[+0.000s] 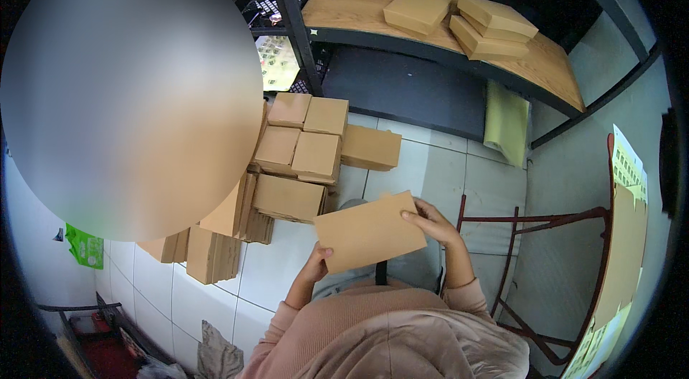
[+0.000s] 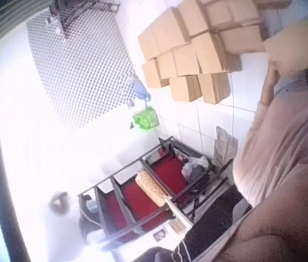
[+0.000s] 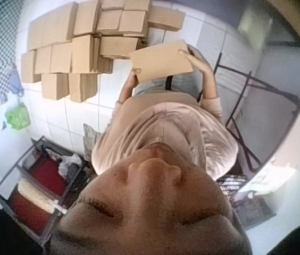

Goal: The person assembles flat cardboard boxes by folding the flaps and tucking the tabs into slots to form a three-dimensional container. They handle the boxes one at a time, picking them from a stack on the floor and placing the finished units onto a nearby shelf.

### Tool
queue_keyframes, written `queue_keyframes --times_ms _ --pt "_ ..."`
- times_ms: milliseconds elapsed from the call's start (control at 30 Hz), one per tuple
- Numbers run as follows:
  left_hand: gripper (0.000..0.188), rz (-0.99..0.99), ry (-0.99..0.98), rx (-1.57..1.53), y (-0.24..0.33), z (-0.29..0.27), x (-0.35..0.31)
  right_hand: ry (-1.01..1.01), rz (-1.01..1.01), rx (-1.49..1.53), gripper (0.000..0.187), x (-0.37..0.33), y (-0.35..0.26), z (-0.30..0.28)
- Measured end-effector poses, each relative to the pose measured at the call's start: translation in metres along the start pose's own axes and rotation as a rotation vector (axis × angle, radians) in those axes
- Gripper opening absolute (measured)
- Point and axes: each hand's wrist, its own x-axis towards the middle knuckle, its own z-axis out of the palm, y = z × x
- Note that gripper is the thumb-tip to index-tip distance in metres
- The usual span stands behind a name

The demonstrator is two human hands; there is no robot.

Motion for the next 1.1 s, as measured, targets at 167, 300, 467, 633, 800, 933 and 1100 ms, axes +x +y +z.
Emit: queue_keyframes --times_ms 167,300,467,633,800,933,1100 --pt "0.073 0.030 -0.017 0.009 -0.002 0.022 0.036 0.090 0.049 0.189 0.052 0.014 0.040 -0.018" --pt "0.064 0.158 0.138 -0.066 0.005 0.033 0.063 0.362 -0.023 0.274 0.052 0.065 0.066 -0.047" --pt "0.054 0.133 0.356 0.015 0.009 0.014 0.077 0.579 -0.144 0.143 0.052 0.151 0.083 -0.064" --pt "0.051 0.133 0.395 0.025 0.014 0.007 0.085 0.542 -0.097 0.045 0.050 0.224 0.122 -0.071" --pt "0.045 0.100 0.457 -0.010 0.016 0.014 0.086 0.471 0.123 -0.075 0.056 0.247 0.121 -0.058" --pt "0.044 0.072 0.415 -0.007 0.012 0.017 0.090 0.454 0.116 -0.131 0.064 0.259 0.135 -0.066" --pt "0.042 0.075 0.365 0.018 0.017 0.024 0.093 0.665 0.131 -0.215 0.070 0.259 0.134 -0.085"
